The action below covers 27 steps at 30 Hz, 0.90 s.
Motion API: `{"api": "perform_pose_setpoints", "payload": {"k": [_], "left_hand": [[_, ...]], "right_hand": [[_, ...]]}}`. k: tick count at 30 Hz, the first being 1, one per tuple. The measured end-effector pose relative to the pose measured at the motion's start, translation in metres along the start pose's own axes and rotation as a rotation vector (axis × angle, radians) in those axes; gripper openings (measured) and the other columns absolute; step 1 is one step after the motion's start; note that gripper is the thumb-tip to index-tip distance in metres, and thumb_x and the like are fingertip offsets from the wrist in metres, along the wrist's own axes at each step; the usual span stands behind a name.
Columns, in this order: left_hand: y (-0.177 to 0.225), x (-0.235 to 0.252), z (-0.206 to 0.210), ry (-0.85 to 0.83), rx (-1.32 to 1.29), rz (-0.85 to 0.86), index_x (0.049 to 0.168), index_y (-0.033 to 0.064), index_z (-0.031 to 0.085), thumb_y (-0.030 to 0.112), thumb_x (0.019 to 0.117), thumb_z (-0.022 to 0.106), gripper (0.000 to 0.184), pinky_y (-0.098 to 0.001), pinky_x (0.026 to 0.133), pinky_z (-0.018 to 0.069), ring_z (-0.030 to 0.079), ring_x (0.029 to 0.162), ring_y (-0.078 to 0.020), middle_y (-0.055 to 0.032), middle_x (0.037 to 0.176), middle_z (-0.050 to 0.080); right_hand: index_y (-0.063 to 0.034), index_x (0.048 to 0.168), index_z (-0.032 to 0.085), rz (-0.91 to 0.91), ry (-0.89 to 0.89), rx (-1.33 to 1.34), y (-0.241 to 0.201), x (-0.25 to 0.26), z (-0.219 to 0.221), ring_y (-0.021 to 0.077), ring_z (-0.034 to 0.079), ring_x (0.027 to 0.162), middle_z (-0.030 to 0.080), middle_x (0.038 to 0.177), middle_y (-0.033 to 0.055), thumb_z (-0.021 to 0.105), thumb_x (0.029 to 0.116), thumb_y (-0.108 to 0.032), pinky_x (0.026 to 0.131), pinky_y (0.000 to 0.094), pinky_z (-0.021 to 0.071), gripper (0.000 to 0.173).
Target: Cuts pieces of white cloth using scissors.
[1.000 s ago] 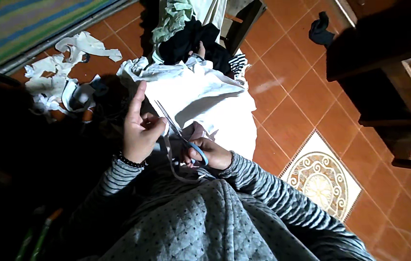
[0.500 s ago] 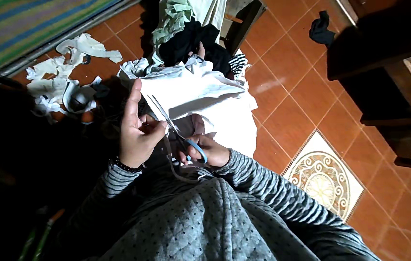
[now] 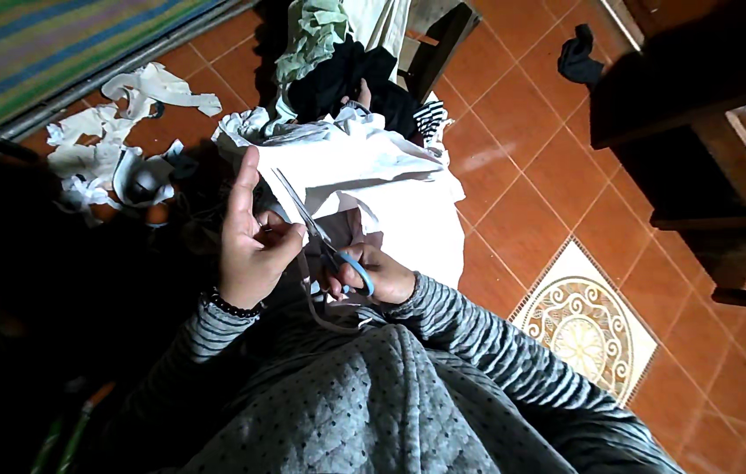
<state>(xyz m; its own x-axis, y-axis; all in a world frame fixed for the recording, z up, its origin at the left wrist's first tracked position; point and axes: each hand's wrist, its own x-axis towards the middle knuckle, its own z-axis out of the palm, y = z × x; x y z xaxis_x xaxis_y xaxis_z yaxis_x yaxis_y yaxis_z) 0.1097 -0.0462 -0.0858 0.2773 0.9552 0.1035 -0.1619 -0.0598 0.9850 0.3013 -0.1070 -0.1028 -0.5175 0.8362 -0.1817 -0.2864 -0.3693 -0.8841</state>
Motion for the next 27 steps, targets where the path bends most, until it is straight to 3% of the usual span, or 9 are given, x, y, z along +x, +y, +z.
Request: {"api": "perform_pose_setpoints", "payload": {"k": [7,9,11,13,16,18,21,27], "left_hand": [[-0.003,-0.003,0.004,-0.029,0.003,0.001,0.163,0.0094,0.017,-0.01,0.075,0.065,0.102,-0.0166,0.057,0.0536,0.055,0.061,0.0,-0.0087,0.159,0.033],[-0.006,-0.003,0.002,0.01,0.006,0.035,0.158,0.0056,0.028,-0.003,0.0822,0.063,0.084,-0.0165,0.063,0.0533,0.057,0.07,0.0013,-0.0062,0.152,0.043],[-0.009,0.0,-0.002,0.095,0.008,0.045,0.146,0.0022,0.047,0.005,0.093,0.062,0.055,-0.0206,0.077,0.0558,0.063,0.086,-0.0005,-0.0021,0.142,0.056],[-0.011,0.004,-0.005,0.176,0.01,0.039,0.132,0.0004,0.059,0.005,0.0976,0.061,0.035,-0.025,0.087,0.0568,0.065,0.098,-0.0048,0.0007,0.125,0.065],[-0.013,0.008,-0.014,0.223,0.023,-0.01,0.123,0.0034,0.064,0.001,0.0953,0.064,0.027,-0.0253,0.083,0.0578,0.066,0.089,-0.0048,0.004,0.108,0.068],[-0.011,0.008,-0.02,0.192,0.046,-0.062,0.125,0.0043,0.064,0.0,0.0941,0.064,0.032,-0.0247,0.079,0.0582,0.066,0.087,-0.0058,0.0019,0.112,0.068],[-0.006,0.009,-0.028,0.143,0.07,-0.119,0.136,0.0053,0.062,-0.002,0.0934,0.063,0.043,-0.023,0.076,0.057,0.066,0.087,-0.0056,-0.0007,0.129,0.066],[-0.005,0.01,-0.029,0.125,-0.017,-0.012,0.15,0.0048,0.045,-0.009,0.0871,0.064,0.067,-0.0217,0.072,0.0575,0.065,0.079,-0.0043,-0.0031,0.149,0.052]], "right_hand": [[-0.0193,0.08,0.068,-0.001,0.027,0.028,0.0,0.003,-0.002,-0.0025,0.061,0.068,0.066,0.075,-0.0129,0.069,0.0939,-0.05,0.061,0.0167,0.0504,0.034],[-0.0198,0.079,0.068,0.0,0.032,0.022,0.004,0.001,-0.002,-0.0031,0.061,0.067,0.066,0.075,-0.0135,0.07,0.0945,-0.047,0.061,0.0167,0.0502,0.031],[-0.0191,0.079,0.067,-0.009,0.039,-0.022,0.007,-0.001,-0.001,-0.0042,0.06,0.066,0.065,0.073,-0.0145,0.069,0.0957,-0.041,0.06,0.0161,0.0494,0.028],[-0.0171,0.079,0.066,0.002,0.046,-0.075,0.008,-0.003,0.001,-0.0053,0.057,0.064,0.062,0.071,-0.0152,0.069,0.0961,-0.036,0.059,0.0153,0.0474,0.026],[-0.0148,0.08,0.064,0.065,0.055,-0.146,0.008,-0.005,0.001,-0.005,0.054,0.061,0.059,0.068,-0.0142,0.07,0.0949,-0.037,0.056,0.0152,0.0453,0.027],[-0.0146,0.079,0.063,0.098,0.056,-0.176,0.009,-0.005,0.001,-0.0048,0.054,0.059,0.058,0.067,-0.0139,0.069,0.095,-0.037,0.055,0.0151,0.0448,0.029],[-0.0144,0.078,0.062,0.111,0.052,-0.194,0.012,-0.005,0.0,-0.0042,0.054,0.059,0.058,0.066,-0.0135,0.069,0.0949,-0.038,0.055,0.0159,0.045,0.03],[-0.0182,0.078,0.063,0.06,-0.002,-0.161,0.011,-0.001,0.001,-0.0066,0.055,0.06,0.059,0.068,-0.0165,0.068,0.0953,-0.045,0.055,0.0143,0.0451,0.032]]}}
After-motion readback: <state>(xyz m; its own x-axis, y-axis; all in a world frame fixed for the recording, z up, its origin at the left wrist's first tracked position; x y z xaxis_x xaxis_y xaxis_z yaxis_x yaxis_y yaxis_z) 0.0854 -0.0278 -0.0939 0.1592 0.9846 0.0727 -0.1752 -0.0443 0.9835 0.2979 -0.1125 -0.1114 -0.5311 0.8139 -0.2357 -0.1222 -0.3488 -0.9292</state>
